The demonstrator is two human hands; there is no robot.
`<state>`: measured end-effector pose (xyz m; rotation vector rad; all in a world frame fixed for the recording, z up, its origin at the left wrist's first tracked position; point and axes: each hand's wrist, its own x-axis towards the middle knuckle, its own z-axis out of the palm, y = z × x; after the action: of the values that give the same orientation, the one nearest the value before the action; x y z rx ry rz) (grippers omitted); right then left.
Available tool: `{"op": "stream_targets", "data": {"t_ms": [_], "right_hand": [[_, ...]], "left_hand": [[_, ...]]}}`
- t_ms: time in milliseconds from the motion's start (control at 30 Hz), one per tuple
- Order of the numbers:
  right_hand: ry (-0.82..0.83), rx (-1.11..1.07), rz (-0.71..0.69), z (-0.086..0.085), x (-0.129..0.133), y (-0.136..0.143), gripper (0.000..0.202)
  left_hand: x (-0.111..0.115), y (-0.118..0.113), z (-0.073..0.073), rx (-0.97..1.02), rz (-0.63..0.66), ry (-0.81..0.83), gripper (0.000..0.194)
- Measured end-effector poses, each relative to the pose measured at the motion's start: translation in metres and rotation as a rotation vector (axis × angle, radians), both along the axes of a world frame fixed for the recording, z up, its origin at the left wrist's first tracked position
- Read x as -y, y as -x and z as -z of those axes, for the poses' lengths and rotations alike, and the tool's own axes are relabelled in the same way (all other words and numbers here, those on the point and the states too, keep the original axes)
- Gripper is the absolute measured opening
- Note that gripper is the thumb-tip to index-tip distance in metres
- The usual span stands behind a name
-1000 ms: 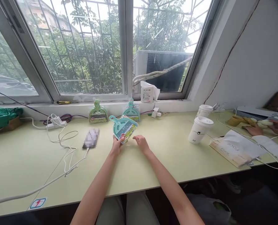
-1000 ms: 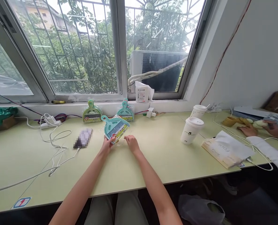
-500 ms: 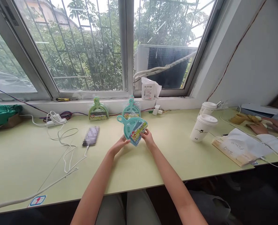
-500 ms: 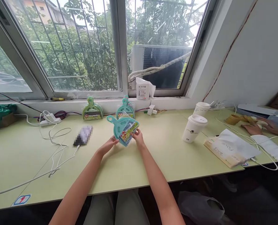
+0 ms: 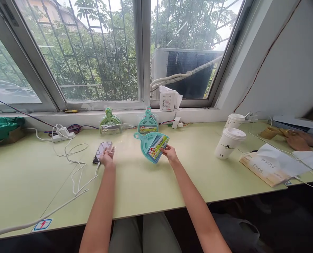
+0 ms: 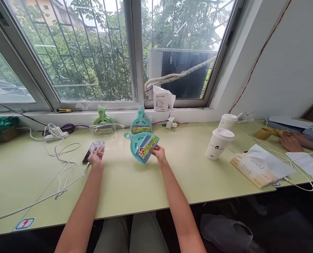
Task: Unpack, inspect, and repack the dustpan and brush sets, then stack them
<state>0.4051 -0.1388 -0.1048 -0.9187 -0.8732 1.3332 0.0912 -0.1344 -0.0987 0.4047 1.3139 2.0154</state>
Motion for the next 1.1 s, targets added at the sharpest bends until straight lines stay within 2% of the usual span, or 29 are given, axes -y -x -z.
{"op": "stream_targets", "data": {"t_ms": [67,167,233,267,300,333,367,400,467,500,533,600,667,833,933,1000,1100], "right_hand": [[0.036,-0.082,0.081,0.003,-0.003,-0.006,0.037],[0.078,-0.157,0.128,0.010,-0.006,-0.007,0.034],[0.089,-0.154,0.111,0.013,-0.005,-0.001,0.033],[0.093,-0.143,0.096,0.014,-0.004,0.003,0.033],[0.094,-0.131,0.079,0.015,-0.002,0.008,0.033],[0.091,-0.120,0.059,0.016,0.000,0.014,0.033],[0.084,-0.113,0.035,0.016,0.002,0.019,0.032],[0.072,-0.107,0.006,0.017,0.004,0.025,0.032],[0.038,-0.087,-0.069,0.017,0.008,0.033,0.030],[0.039,-0.052,-0.116,0.017,0.009,0.036,0.028],[0.063,0.008,-0.168,0.016,0.010,0.037,0.025],[0.149,0.154,-0.255,0.015,0.009,0.035,0.021],[0.220,0.233,-0.240,0.012,0.005,0.026,0.022],[0.158,0.078,0.236,0.006,-0.008,-0.011,0.037],[0.174,0.180,0.264,0.005,-0.006,-0.016,0.050],[0.085,0.411,0.251,0.006,0.001,-0.004,0.049],[-0.293,0.825,0.295,0.007,0.017,0.028,0.040]], "left_hand": [[0.005,0.019,-0.001,-0.125,-0.209,0.127,0.042],[0.020,0.024,-0.006,-0.542,-0.501,0.267,0.074],[0.030,0.011,-0.012,-0.806,-0.629,0.208,0.081],[0.032,0.000,-0.015,-0.881,-0.614,0.133,0.077],[0.034,-0.013,-0.017,-0.906,-0.518,0.047,0.069],[0.033,-0.027,-0.019,-0.866,-0.351,-0.030,0.061],[0.031,-0.041,-0.018,-0.771,-0.127,-0.086,0.052],[0.028,-0.055,-0.015,-0.630,0.128,-0.104,0.047],[0.021,-0.077,-0.005,-0.381,0.586,-0.052,0.049],[0.018,-0.084,0.002,-0.346,0.666,-0.048,0.052],[0.014,-0.088,0.009,-0.334,0.681,-0.062,0.053],[0.008,-0.088,0.019,-0.338,0.618,-0.085,0.051],[0.003,-0.081,0.025,-0.313,0.551,-0.074,0.048],[-0.003,-0.067,0.026,-0.247,0.491,-0.061,0.042],[-0.002,-0.068,0.025,-0.257,0.470,-0.045,0.038],[0.001,-0.072,0.023,-0.298,0.473,-0.052,0.034],[0.011,-0.085,0.018,-0.403,0.516,-0.141,0.030]]}}
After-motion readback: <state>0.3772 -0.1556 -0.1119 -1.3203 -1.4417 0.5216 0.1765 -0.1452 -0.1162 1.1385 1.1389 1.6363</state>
